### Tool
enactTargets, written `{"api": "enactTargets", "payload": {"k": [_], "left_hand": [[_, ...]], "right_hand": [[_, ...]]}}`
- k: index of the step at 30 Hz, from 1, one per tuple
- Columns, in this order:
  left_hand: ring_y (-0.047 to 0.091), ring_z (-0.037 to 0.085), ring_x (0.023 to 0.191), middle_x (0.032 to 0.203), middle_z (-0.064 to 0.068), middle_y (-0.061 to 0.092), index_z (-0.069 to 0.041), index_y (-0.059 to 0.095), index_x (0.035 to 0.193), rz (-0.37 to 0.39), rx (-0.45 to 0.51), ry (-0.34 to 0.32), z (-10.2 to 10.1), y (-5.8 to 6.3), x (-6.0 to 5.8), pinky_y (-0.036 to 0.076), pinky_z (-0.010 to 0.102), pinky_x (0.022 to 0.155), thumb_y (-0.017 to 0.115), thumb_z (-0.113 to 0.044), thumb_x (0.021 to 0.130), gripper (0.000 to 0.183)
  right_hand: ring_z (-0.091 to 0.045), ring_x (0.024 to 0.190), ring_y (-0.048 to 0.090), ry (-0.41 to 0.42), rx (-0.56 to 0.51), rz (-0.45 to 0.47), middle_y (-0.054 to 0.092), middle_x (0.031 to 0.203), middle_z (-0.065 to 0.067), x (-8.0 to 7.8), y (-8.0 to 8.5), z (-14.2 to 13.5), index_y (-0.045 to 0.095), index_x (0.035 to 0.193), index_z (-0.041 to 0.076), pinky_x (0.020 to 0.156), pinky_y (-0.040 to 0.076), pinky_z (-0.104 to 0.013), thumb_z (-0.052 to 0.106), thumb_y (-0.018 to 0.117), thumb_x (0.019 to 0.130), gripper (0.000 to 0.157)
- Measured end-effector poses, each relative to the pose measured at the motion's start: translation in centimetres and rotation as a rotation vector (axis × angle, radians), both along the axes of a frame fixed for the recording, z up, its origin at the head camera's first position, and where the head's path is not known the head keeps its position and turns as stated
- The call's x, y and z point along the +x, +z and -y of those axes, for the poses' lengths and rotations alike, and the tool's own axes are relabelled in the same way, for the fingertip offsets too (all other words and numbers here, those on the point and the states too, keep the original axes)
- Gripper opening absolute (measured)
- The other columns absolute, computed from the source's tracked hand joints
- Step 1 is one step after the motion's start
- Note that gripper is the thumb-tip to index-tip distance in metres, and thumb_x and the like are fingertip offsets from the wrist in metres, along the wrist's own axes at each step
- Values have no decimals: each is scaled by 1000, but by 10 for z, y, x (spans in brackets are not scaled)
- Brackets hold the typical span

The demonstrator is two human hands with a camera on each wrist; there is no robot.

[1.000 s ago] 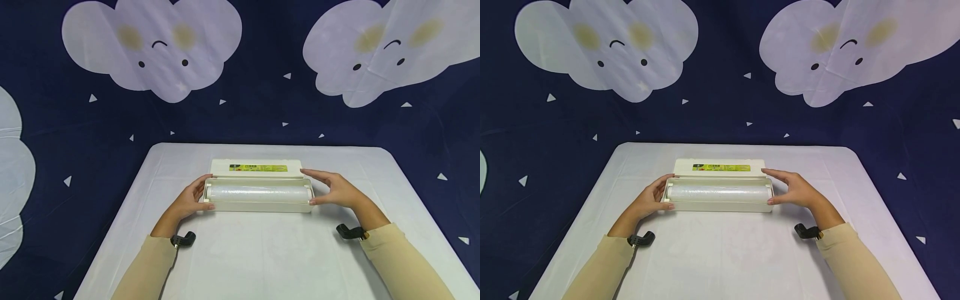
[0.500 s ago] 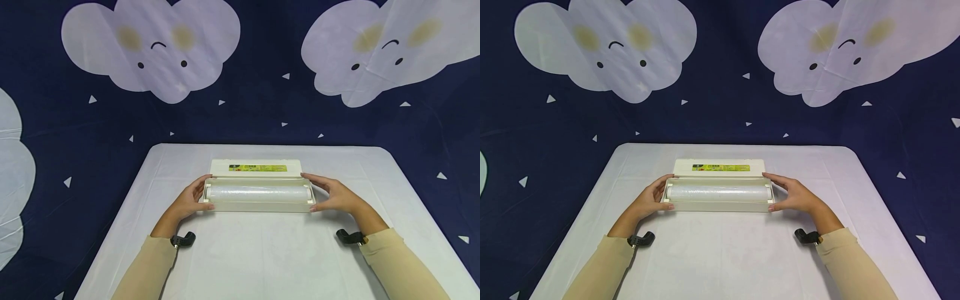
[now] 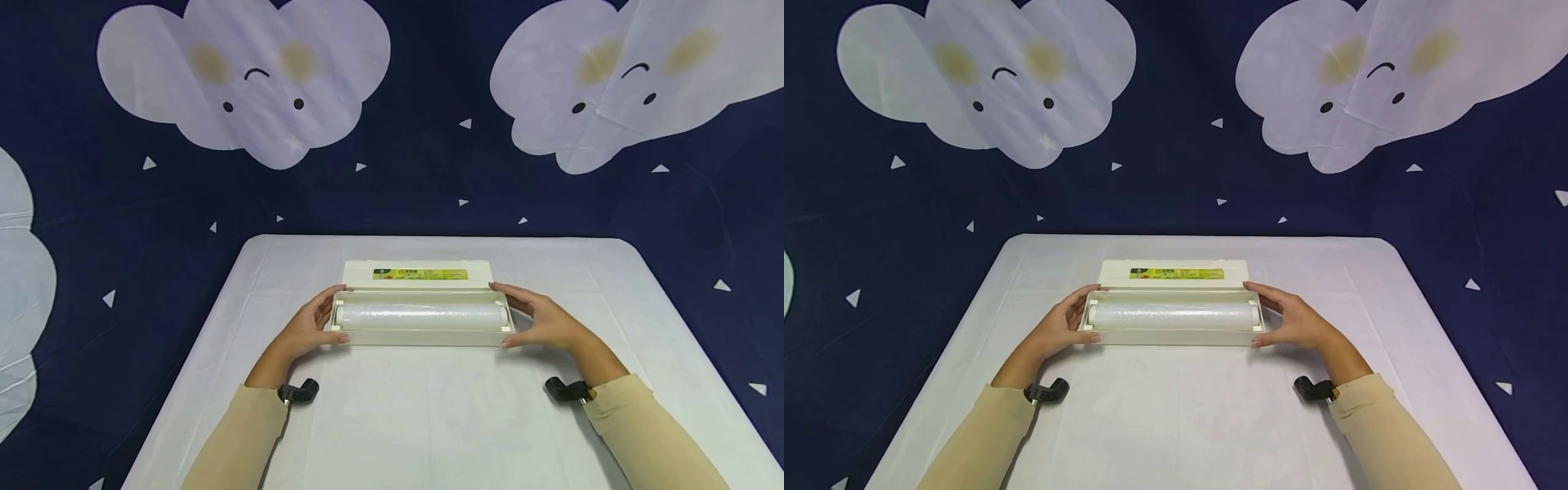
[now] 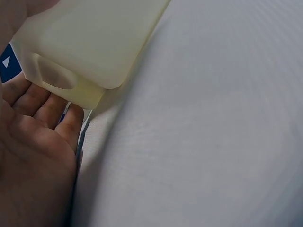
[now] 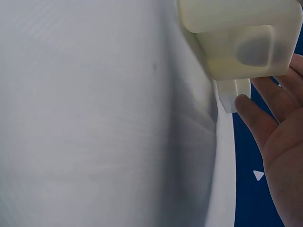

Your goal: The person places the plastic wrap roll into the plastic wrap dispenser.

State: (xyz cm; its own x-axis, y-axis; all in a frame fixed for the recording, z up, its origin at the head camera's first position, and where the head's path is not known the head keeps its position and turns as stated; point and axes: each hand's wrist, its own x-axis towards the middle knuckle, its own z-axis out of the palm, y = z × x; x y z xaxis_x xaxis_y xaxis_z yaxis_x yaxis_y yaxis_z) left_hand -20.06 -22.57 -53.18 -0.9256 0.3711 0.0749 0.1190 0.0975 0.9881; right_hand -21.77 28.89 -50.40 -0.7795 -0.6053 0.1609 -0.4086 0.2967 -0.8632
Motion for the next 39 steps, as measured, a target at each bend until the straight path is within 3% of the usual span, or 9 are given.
{"api": "enactTargets", "payload": {"k": [7, 16, 22, 27, 30, 36, 39], "left_hand": [[27, 27, 155, 165, 13, 37, -9, 39, 162, -7, -19, -7, 0, -1, -1, 25, 24, 121, 95, 7, 72, 107], [28, 27, 154, 163, 9, 41, -11, 38, 162, -43, -118, -18, 1, 6, 1, 22, 32, 124, 98, -3, 73, 107], [30, 27, 154, 163, 8, 41, -9, 38, 162, -90, -149, -63, 6, 13, -4, 24, 33, 124, 99, -3, 71, 110], [31, 32, 153, 162, 12, 43, -5, 41, 160, -134, -184, -112, 14, 27, -13, 23, 39, 125, 98, 0, 70, 107], [30, 33, 153, 162, 14, 44, -2, 42, 159, -155, -203, -107, 20, 36, -22, 23, 43, 126, 94, 1, 76, 98], [30, 32, 153, 161, 18, 44, 3, 42, 158, -184, -245, -21, 25, 50, -44, 22, 45, 126, 67, 0, 103, 61], [30, 30, 153, 161, 14, 44, -1, 44, 158, -163, -280, 40, 25, 52, -55, 23, 44, 126, 66, -11, 106, 57]], "right_hand": [[-44, 144, 43, -42, -10, 13, 42, 162, -18, 0, -5, 0, 43, 159, 2, 118, 36, -39, 9, 100, 70, 106], [-49, 141, 42, -39, -63, 41, 41, 159, -25, 0, -8, 0, 43, 158, -3, 114, 40, -29, 3, 99, 70, 104], [-48, 142, 42, -43, -74, 69, 40, 161, -23, 0, -6, 1, 42, 158, -2, 114, 40, -31, 5, 99, 71, 105], [-48, 143, 41, -44, -79, 74, 40, 160, -23, -1, -6, 1, 42, 158, -2, 114, 40, -30, 5, 99, 70, 105], [-48, 143, 41, -41, -80, 64, 40, 160, -23, -1, -7, 0, 42, 158, -1, 114, 40, -30, 4, 99, 70, 105], [-49, 143, 41, -36, -76, 55, 39, 161, -23, 0, -9, 0, 42, 159, -1, 114, 40, -29, 5, 99, 71, 105], [-49, 143, 40, -34, -77, 51, 39, 161, -24, -1, -9, 0, 41, 159, -1, 114, 39, -28, 4, 98, 72, 104]]}}
